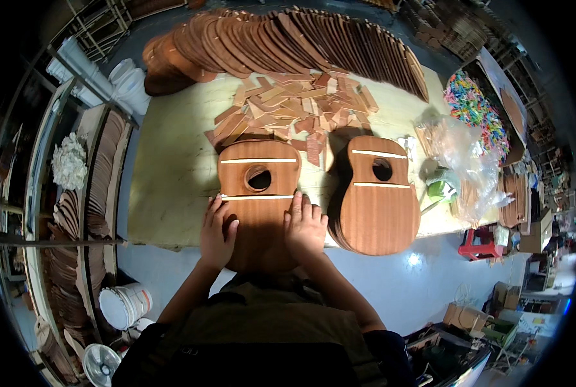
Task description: The person assembles ukulele bodies by applying glue to thin wooden strips and attaching them to the soundhole area. They then place the ukuleles into a vacuum press to secure the pieces.
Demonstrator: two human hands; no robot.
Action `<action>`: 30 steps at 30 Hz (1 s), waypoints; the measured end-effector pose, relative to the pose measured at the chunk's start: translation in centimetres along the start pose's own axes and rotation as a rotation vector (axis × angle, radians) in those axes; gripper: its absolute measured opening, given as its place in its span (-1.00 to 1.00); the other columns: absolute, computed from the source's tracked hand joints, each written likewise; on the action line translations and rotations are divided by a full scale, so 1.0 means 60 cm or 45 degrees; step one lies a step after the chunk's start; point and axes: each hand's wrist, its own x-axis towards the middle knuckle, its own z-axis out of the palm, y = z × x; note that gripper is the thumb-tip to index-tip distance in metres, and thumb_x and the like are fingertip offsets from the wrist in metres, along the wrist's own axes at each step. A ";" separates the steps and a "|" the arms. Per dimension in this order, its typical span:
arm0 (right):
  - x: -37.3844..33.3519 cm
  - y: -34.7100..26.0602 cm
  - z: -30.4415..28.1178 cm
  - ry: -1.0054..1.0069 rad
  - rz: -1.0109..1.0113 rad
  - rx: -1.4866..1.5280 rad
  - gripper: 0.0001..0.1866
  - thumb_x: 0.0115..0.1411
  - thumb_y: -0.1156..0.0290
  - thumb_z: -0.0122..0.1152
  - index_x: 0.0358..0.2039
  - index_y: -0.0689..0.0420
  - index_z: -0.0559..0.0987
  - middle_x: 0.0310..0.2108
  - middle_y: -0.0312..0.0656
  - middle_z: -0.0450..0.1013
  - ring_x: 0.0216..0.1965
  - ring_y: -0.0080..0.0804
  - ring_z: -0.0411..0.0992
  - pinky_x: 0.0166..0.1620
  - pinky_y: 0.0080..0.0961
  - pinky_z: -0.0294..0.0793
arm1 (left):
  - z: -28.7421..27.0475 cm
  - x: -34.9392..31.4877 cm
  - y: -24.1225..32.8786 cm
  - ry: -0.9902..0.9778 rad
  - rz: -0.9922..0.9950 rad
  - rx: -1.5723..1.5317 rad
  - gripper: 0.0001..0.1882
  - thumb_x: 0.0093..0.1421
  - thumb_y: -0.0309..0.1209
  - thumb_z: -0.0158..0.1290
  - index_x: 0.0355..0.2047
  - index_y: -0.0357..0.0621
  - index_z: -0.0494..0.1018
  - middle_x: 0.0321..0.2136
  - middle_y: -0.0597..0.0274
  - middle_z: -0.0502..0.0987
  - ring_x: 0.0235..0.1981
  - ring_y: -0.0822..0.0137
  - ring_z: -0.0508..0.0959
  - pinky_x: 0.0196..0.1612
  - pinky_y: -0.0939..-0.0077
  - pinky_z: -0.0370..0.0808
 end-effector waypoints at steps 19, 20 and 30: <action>0.284 0.084 0.135 -0.291 0.789 -0.049 -0.47 0.27 0.35 -0.18 0.24 0.25 0.16 0.02 -0.12 0.23 0.00 -0.25 0.27 -0.25 -0.38 0.56 | 0.027 0.015 0.066 -0.191 -0.100 -0.532 -0.75 0.16 -0.42 0.07 -0.13 -0.16 0.49 -0.34 0.04 0.56 -0.36 0.12 0.58 -0.24 0.32 0.51; 0.280 0.093 0.129 -0.282 0.793 -0.006 -0.50 0.28 0.32 -0.18 0.20 0.25 0.24 0.01 -0.13 0.23 -0.01 -0.28 0.28 -0.17 -0.32 0.52 | 0.026 0.019 0.070 -0.179 -0.066 -0.533 -0.76 0.16 -0.43 0.07 -0.15 -0.17 0.50 -0.33 0.04 0.56 -0.36 0.11 0.58 -0.24 0.32 0.51; 0.282 0.094 0.130 -0.434 0.738 0.166 -0.41 0.28 0.33 -0.13 0.30 0.16 0.06 0.16 -0.06 0.20 0.16 -0.12 0.17 -0.02 -0.30 0.43 | 0.023 0.023 0.076 -0.224 -0.152 -0.467 -0.81 0.15 -0.46 0.04 -0.22 -0.16 0.53 -0.36 0.02 0.57 -0.31 0.06 0.59 -0.21 0.31 0.51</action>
